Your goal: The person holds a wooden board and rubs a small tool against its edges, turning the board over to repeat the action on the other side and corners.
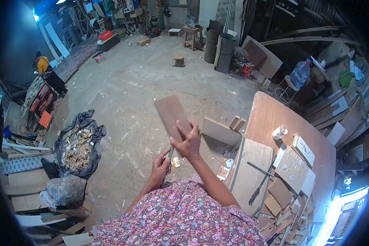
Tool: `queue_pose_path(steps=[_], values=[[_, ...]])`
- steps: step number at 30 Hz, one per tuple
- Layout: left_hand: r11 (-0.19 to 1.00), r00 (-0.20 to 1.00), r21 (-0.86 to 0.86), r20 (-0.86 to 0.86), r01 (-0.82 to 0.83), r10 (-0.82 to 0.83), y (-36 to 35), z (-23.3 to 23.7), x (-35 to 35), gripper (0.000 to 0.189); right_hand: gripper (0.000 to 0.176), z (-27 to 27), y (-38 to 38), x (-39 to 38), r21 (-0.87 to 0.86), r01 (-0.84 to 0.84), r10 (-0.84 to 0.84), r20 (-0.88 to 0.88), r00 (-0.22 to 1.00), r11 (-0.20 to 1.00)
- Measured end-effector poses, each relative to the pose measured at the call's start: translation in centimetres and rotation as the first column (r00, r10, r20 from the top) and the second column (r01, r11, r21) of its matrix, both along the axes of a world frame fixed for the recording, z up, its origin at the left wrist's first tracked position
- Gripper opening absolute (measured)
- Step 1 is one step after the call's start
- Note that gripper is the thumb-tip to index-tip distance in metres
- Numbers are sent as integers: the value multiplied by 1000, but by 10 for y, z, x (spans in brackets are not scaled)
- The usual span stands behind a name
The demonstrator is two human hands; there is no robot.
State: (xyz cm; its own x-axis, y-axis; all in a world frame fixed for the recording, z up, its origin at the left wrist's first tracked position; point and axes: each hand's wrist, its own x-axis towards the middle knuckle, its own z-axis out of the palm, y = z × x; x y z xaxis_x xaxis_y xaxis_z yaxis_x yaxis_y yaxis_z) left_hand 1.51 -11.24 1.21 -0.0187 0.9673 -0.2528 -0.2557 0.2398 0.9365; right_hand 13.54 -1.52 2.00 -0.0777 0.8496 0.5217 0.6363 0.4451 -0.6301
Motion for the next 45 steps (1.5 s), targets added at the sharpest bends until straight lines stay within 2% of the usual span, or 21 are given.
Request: queue_pose_path(steps=[1,3,5,7,8,11,13,15,18,21,23,25,27,28,31,33,35,39,41,43,45], values=[[1000,1000,6,0,3,-3,4,-1,-2,36,63,-3,-9,-2,6,3,-3,0,1000,1000],[997,996,-13,36,-78,79,9,-7,-6,36,66,-11,-29,-6,-22,-175,176,27,984,984],[996,996,-8,-1,-92,92,10,-8,-6,36,68,-7,-29,-5,19,-188,187,61,980,982],[998,986,-37,157,-47,52,5,-3,0,37,67,-8,-15,-3,18,-97,98,-28,995,995],[1000,988,8,152,11,-12,3,1,1,38,66,-8,-3,-1,26,-48,50,-105,993,999],[999,998,4,57,38,-38,2,2,2,40,65,0,8,3,46,10,-3,-143,990,999],[999,996,31,83,35,-37,4,-2,1,37,65,-5,-1,1,47,11,-4,-143,990,999],[998,991,-15,120,-63,64,5,-3,2,35,66,-11,-21,-3,27,-79,81,-57,995,996],[999,993,-5,105,-45,45,5,-2,3,33,66,-13,-23,0,63,-110,113,-48,992,992],[1000,996,10,92,-7,6,5,-2,4,34,65,-5,1,4,64,-86,95,-149,984,994],[998,992,36,116,44,-48,3,-1,7,34,65,5,11,6,48,10,0,-207,978,999],[997,992,49,109,54,-60,5,-6,5,35,65,2,5,5,92,20,-4,-166,986,996],[1000,998,2,50,-30,30,9,-9,4,37,65,-6,-14,0,29,-70,72,-89,993,997],[1000,998,-6,49,-29,29,11,-11,3,37,66,-8,-23,-1,70,-99,100,-16,995,993],[999,999,25,38,-27,26,7,-14,2,38,64,2,-22,2,56,-107,106,15,994,993],[1000,997,23,-69,17,-15,9,-5,5,37,63,3,2,6,99,-64,65,-2,998,993],[997,999,53,-2,49,-49,7,-3,7,37,65,0,18,10,-24,14,-20,-248,969,1000],[996,995,24,50,83,-84,10,-5,5,37,64,-1,3,10,54,25,-20,-103,995,998],[1000,994,-30,107,8,-4,15,-9,4,34,64,-4,-18,5,88,3,-8,51,999,996],[999,993,-29,116,28,-25,17,-9,4,31,64,-2,-19,6,92,-34,30,44,999,995],[999,973,-46,233,11,0,16,-8,5,35,65,1,-9,6,81,4,-4,-1,1000,997]])
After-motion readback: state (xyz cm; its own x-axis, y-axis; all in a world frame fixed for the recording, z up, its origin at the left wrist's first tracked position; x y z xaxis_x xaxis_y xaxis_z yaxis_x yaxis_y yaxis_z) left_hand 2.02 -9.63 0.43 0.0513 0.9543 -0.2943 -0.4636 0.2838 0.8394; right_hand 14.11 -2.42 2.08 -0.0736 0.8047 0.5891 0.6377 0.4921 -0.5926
